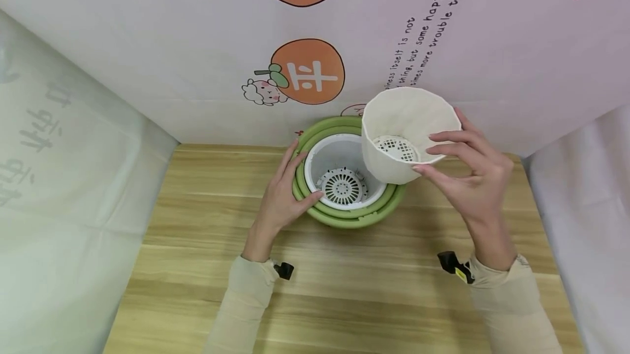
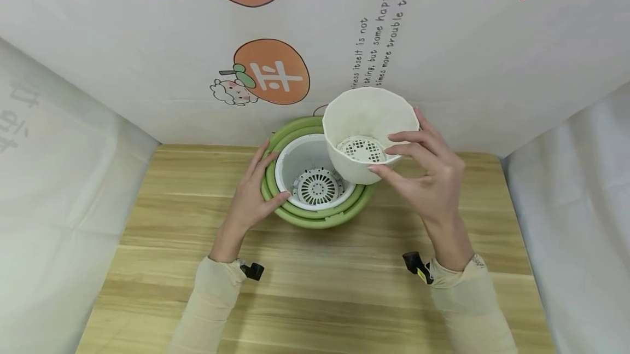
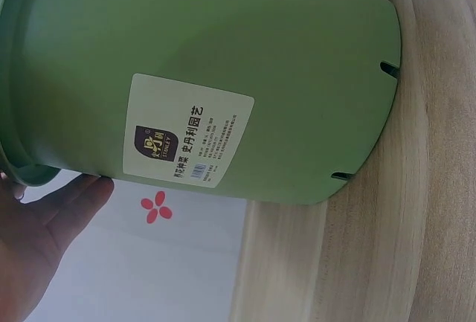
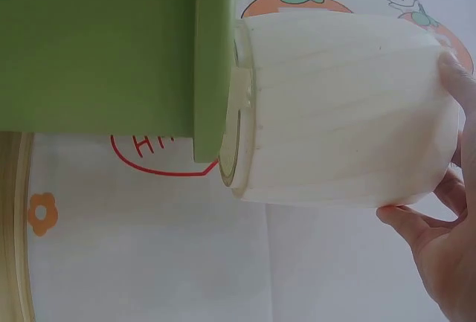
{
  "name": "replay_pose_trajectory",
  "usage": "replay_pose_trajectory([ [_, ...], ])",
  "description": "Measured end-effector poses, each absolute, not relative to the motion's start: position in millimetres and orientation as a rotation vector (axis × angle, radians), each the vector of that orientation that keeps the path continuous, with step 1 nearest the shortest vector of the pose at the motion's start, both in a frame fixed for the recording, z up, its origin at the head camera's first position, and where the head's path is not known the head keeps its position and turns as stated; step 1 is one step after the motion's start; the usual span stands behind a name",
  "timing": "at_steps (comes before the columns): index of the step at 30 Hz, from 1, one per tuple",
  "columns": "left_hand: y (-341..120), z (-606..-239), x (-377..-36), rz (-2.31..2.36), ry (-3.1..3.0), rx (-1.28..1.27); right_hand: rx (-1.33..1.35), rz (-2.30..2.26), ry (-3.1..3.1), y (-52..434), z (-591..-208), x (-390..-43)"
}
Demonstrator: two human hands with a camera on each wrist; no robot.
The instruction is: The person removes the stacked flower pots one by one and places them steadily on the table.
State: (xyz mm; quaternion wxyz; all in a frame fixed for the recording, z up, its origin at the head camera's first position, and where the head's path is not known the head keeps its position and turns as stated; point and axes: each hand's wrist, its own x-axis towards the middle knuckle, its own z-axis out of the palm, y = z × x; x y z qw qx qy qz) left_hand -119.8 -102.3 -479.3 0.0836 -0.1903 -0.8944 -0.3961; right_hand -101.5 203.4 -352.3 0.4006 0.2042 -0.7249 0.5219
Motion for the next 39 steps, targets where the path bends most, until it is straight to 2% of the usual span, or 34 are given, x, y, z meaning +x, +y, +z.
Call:
replay_pose_trajectory([
  [39, -102, -481, -120, -1.184, -2.642, -0.573, 0.352, 1.263, -1.805, 249, -366, -105],
])
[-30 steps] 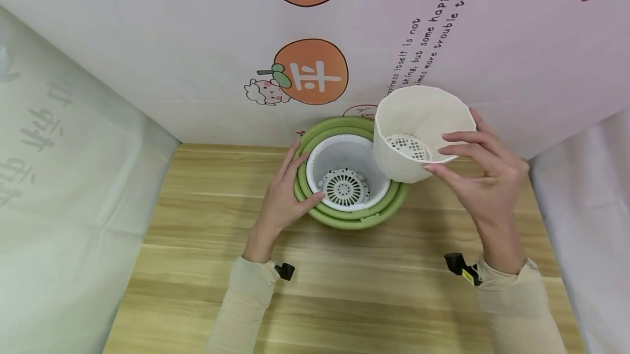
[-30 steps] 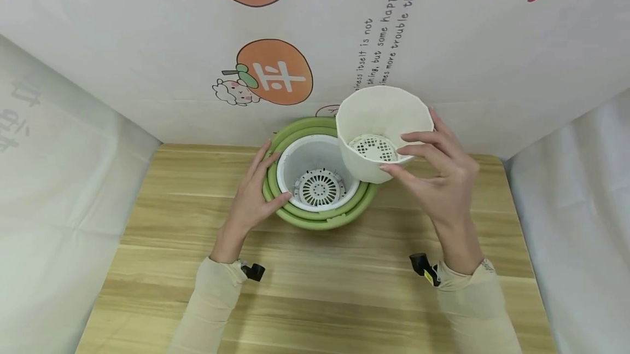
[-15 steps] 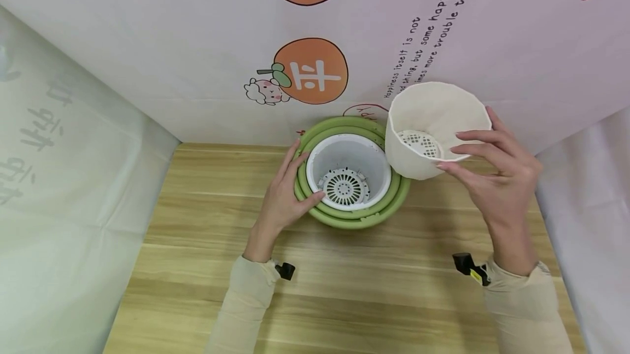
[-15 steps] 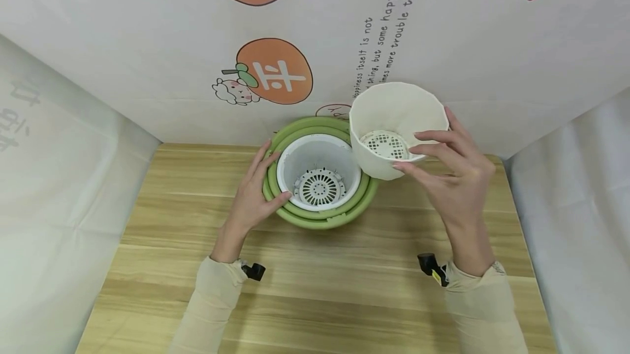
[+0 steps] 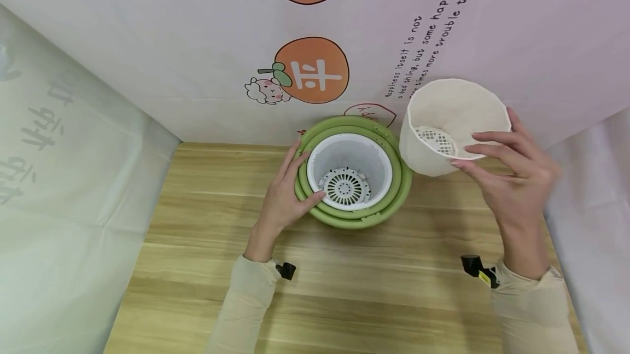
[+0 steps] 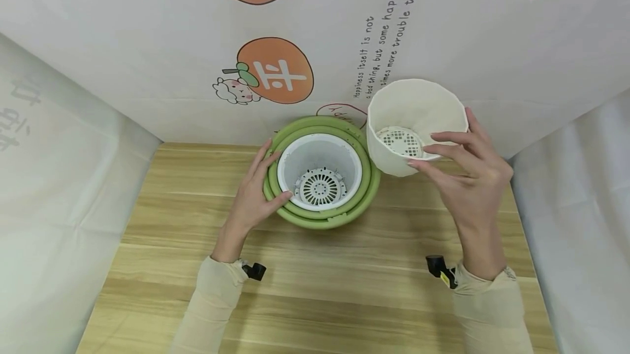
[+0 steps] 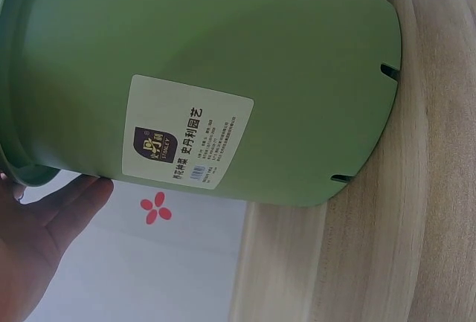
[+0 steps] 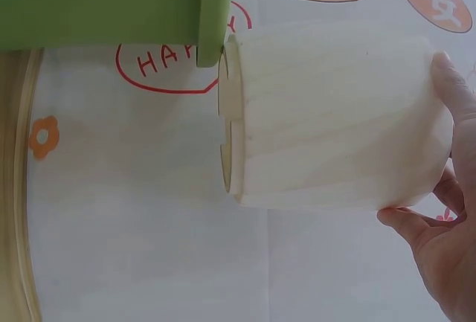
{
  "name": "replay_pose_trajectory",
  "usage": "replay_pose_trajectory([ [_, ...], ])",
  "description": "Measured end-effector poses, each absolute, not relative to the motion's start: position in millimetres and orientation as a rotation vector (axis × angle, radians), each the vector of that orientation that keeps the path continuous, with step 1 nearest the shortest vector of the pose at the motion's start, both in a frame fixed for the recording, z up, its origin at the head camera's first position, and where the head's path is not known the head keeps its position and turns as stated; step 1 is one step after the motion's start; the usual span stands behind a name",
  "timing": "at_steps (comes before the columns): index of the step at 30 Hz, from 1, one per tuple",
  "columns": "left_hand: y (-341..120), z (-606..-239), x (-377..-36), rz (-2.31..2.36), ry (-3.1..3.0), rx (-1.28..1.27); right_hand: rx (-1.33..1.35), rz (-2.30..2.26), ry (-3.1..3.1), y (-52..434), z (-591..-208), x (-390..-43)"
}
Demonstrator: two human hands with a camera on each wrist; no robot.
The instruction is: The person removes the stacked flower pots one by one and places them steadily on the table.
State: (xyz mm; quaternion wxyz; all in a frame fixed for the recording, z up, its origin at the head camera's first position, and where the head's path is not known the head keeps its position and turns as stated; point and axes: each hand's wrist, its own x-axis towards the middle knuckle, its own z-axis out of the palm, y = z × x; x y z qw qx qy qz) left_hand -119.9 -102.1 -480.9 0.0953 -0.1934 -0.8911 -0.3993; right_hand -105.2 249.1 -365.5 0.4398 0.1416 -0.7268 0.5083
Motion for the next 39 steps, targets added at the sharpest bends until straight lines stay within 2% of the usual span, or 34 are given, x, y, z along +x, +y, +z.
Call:
replay_pose_trajectory([
  [18, -101, -481, -121, -1.204, -2.626, -0.581, 0.287, 1.219, -1.811, 257, -365, -100],
  [39, -101, -482, -120, -1.214, -2.62, -0.588, 0.218, 1.112, -1.913, 275, -387, -103],
])
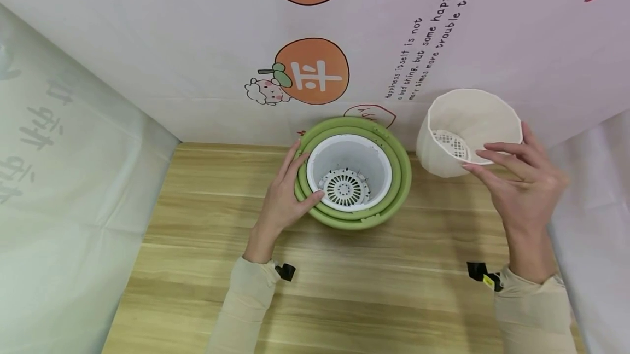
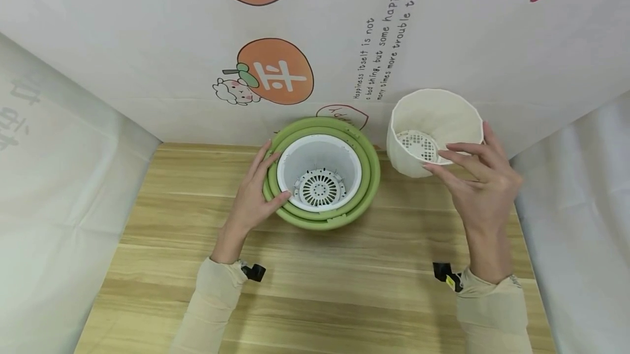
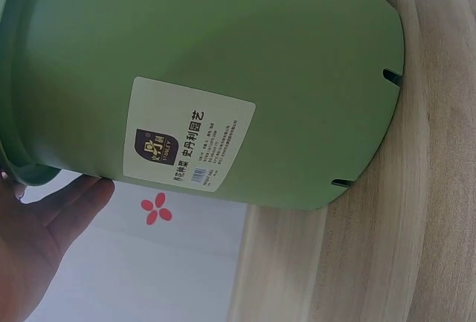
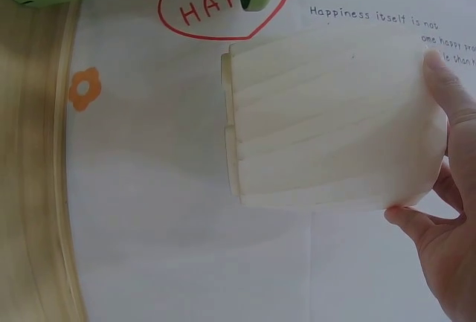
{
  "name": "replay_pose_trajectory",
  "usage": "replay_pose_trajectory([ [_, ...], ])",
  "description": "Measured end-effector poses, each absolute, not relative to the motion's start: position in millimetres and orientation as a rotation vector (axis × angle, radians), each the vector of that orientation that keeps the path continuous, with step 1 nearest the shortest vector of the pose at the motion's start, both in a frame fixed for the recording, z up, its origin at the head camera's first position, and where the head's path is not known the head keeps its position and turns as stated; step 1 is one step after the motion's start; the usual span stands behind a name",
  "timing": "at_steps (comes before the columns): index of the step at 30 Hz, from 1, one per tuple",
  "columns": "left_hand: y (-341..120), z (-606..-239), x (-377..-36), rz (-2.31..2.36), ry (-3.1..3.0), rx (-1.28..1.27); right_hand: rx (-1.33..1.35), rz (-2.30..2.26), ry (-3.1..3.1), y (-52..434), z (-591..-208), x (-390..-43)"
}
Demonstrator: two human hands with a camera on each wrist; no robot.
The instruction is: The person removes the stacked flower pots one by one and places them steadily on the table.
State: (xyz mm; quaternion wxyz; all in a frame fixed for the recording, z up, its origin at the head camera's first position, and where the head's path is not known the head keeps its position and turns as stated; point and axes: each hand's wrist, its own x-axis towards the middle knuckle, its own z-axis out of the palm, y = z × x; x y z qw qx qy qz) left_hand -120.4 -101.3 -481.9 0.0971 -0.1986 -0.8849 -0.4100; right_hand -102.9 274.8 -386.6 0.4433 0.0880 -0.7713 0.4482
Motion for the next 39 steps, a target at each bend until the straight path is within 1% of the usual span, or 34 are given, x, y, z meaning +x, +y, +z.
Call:
replay_pose_trajectory([
  [25, -102, -481, -121, -1.196, -2.607, -0.614, 0.157, 1.15, -1.907, 277, -396, -93],
  [39, -102, -483, -120, -1.19, -2.616, -0.586, 0.161, 1.076, -1.997, 291, -423, -96],
])
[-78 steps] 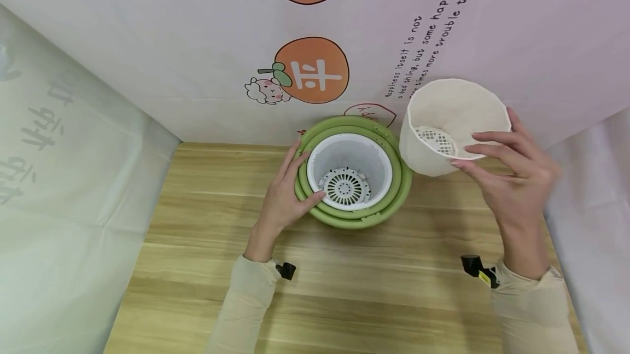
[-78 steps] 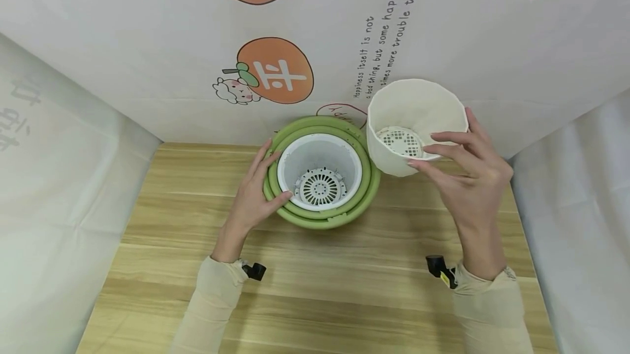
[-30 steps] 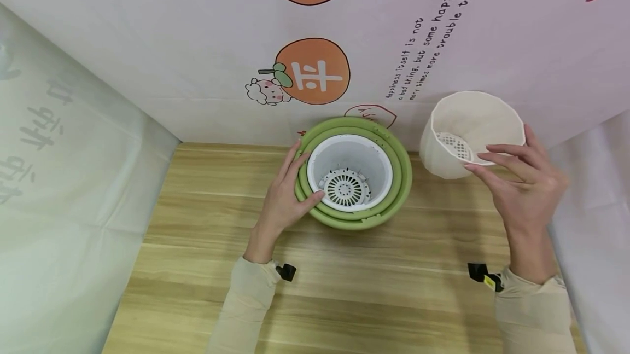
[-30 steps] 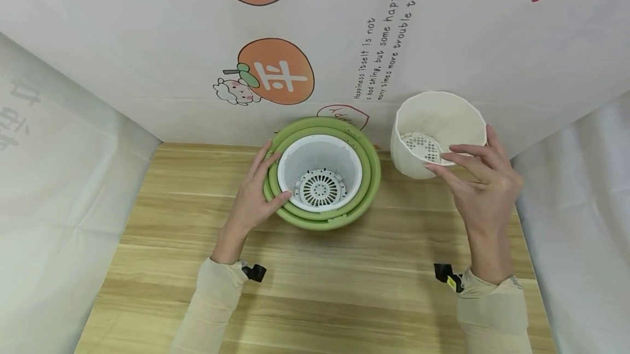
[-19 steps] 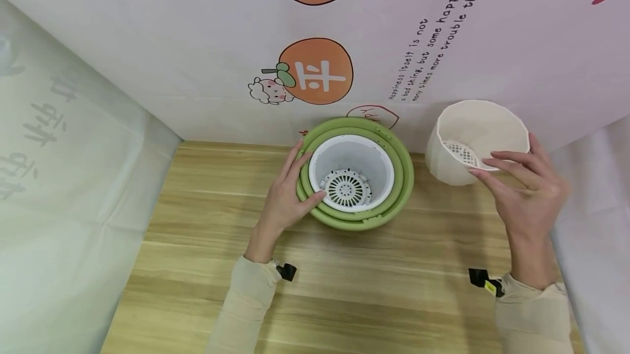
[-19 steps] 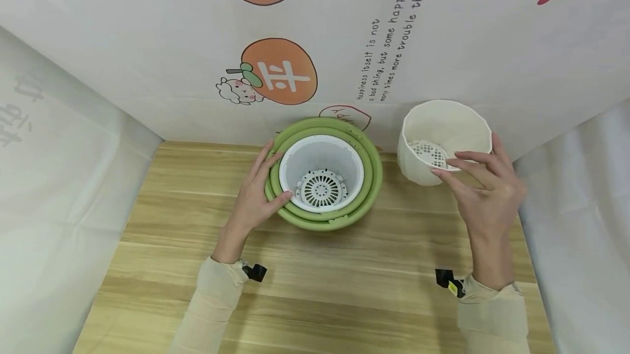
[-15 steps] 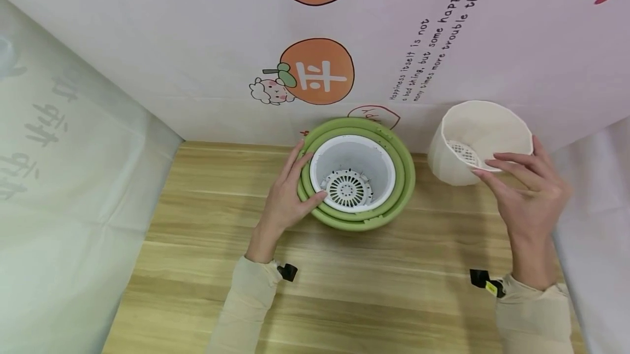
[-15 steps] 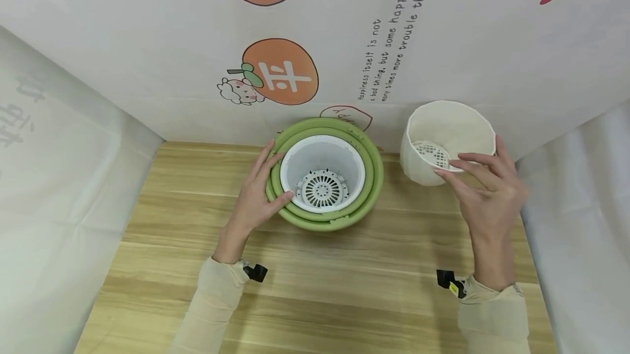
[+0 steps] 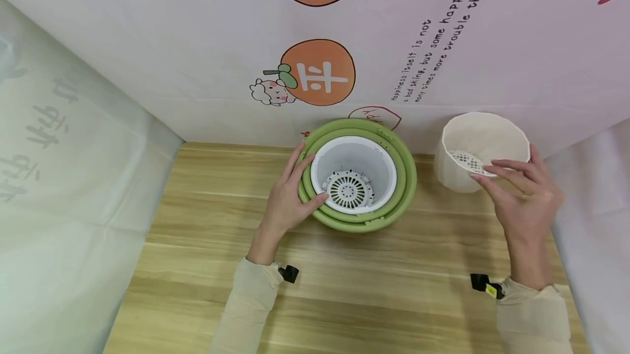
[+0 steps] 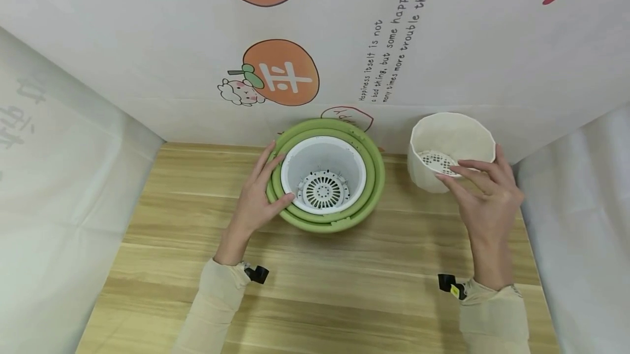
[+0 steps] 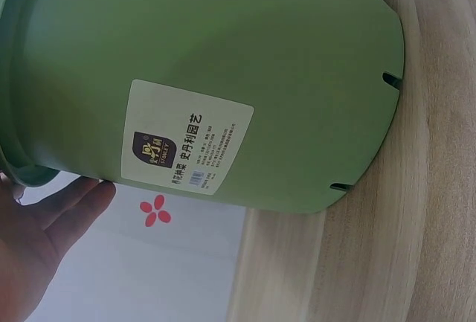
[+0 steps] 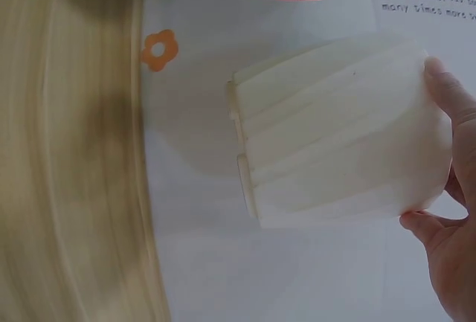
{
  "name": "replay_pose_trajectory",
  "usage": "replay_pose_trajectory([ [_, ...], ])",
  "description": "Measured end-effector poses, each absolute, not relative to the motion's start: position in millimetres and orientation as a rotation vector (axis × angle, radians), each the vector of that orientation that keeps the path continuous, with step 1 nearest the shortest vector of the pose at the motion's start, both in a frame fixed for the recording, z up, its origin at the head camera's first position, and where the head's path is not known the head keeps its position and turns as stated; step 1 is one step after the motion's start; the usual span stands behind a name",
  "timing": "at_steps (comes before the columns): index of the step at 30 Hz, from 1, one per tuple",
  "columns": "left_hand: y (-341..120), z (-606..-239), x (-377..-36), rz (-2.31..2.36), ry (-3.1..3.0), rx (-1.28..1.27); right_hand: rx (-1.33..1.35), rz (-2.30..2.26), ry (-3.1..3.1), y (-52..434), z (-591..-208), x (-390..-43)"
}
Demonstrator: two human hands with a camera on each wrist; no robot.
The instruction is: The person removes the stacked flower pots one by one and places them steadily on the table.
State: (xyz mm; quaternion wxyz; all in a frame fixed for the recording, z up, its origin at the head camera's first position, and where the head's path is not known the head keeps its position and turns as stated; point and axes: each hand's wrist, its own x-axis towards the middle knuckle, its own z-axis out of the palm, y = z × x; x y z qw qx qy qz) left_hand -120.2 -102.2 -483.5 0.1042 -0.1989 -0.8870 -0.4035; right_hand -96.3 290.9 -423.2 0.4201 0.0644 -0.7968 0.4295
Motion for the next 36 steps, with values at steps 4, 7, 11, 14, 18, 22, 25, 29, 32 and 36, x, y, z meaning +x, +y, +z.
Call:
replay_pose_trajectory([
  [4, -103, -484, -120, -1.187, -2.608, -0.59, 0.155, 1.046, -2.007, 296, -430, -98],
  [7, -103, -484, -120, -1.184, -2.612, -0.585, 0.151, 1.031, -2.014, 300, -435, -98],
  [11, -103, -484, -119, -1.186, -2.623, -0.579, 0.133, 1.026, -2.014, 305, -442, -99],
  [14, -103, -484, -120, -1.183, -2.626, -0.582, 0.122, 1.023, -2.019, 312, -450, -101],
  [18, -103, -484, -120, -1.184, -2.614, -0.588, 0.112, 1.017, -2.039, 321, -460, -103],
  [22, -102, -483, -120, -1.184, -2.611, -0.59, 0.096, 0.995, -2.063, 328, -467, -104],
  [25, -101, -483, -120, -1.178, -2.614, -0.592, 0.084, 0.98, -2.075, 331, -470, -103],
  [29, -101, -484, -120, -1.185, -2.601, -0.593, 0.08, 0.969, -2.081, 333, -474, -103],
  [32, -102, -484, -120, -1.188, -2.593, -0.595, 0.084, 0.959, -2.076, 334, -477, -103],
  [36, -102, -484, -120, -1.175, -2.593, -0.598, 0.086, 0.956, -2.063, 335, -481, -104],
])
